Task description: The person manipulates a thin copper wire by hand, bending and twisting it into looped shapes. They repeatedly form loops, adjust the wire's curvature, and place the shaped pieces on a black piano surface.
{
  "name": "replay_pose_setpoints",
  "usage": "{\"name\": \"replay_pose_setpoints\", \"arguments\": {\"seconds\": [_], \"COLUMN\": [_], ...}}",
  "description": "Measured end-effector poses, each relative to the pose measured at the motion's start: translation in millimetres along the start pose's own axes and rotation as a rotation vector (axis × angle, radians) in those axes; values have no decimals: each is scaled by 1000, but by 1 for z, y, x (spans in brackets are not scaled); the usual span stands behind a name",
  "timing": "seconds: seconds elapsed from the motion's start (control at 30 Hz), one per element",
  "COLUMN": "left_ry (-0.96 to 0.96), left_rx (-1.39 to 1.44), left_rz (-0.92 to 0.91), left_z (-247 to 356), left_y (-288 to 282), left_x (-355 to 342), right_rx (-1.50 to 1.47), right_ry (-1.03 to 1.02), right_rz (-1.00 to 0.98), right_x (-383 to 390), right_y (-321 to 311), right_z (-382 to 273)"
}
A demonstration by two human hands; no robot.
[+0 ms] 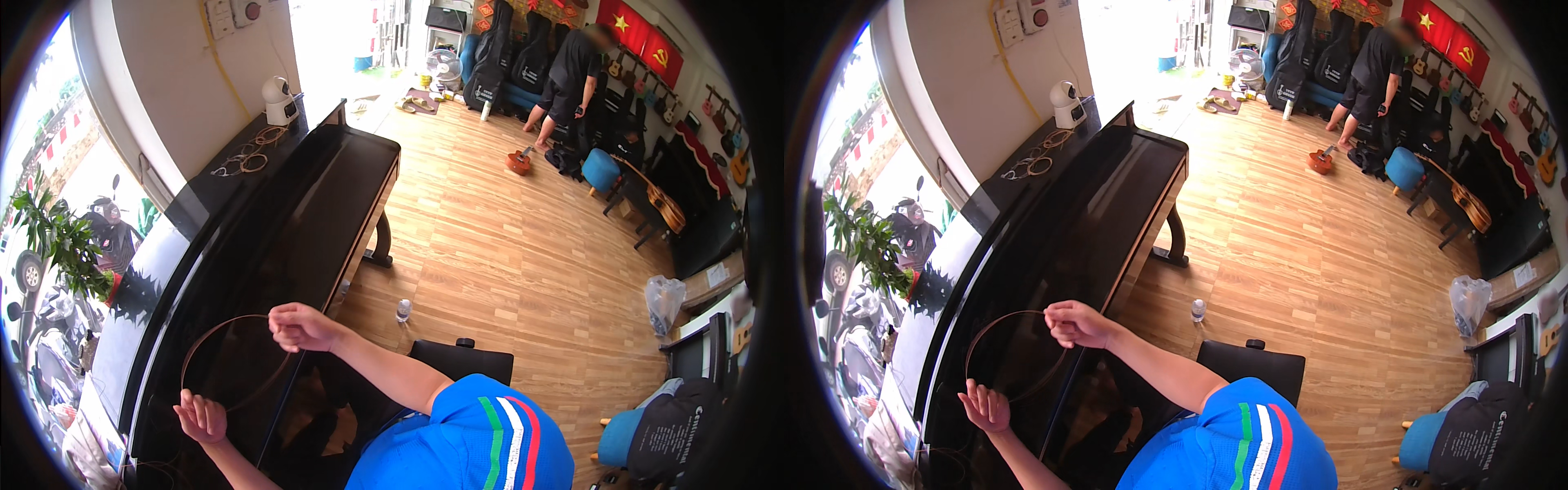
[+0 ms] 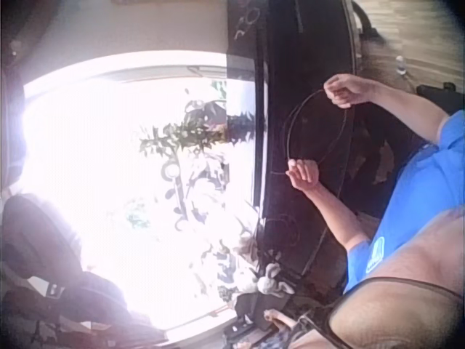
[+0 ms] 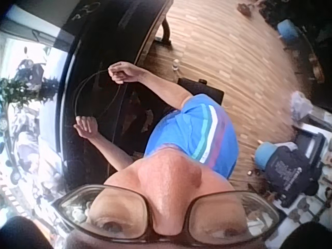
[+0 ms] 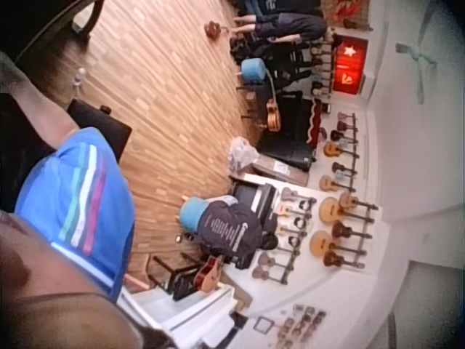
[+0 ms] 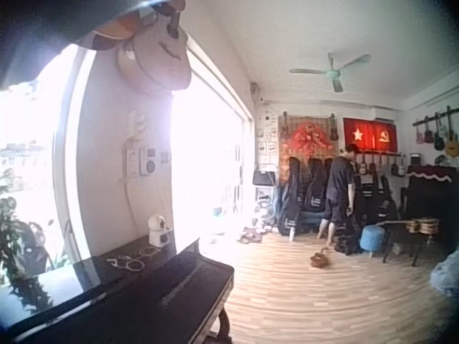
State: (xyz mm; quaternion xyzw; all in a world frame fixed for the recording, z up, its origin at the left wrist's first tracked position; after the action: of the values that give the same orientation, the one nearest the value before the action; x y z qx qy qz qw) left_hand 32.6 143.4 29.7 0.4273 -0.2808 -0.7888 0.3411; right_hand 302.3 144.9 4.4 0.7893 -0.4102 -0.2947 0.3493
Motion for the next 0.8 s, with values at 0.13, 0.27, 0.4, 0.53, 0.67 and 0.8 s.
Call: {"name": "replay_pose_setpoints", "arguments": {"seconds": [0.13, 0.27, 0.4, 0.53, 0.67, 0.8], "left_ry": [-28, -12, 14, -7, -103, -513], "left_rx": [-72, -245, -137, -294, -1009, -1385], "left_rz": [45, -25, 89, 176, 89, 231], "left_z": [0, -10, 7, 24, 34, 45], "left_y": [-14, -7, -19, 5, 68, 177], "left_x": [8, 5, 10, 11, 60, 98], "right_rx": [50, 23, 276, 763, 1145, 1116], "right_ry": [-48, -102, -28, 60, 56, 152], "right_rz": [80, 74, 194, 374, 508, 637], "right_x": [26, 49, 76, 121, 170, 222], "right_y": [-10, -12, -19, -23, -18, -32], "right_z": [-31, -55, -78, -111, -149, -166]}}
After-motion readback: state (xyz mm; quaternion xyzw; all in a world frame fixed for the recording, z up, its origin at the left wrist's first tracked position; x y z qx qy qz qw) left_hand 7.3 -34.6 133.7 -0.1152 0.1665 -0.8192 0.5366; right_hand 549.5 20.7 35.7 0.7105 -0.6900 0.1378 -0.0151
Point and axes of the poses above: each hand's wrist, its own x-axis away from the middle knuckle, its own y-axis out of the palm, z = x × y, the point moved 7 cm from there along -x, towards the middle knuckle, and after that the axes turned 8 degrees about y, right-handed, at the moved point
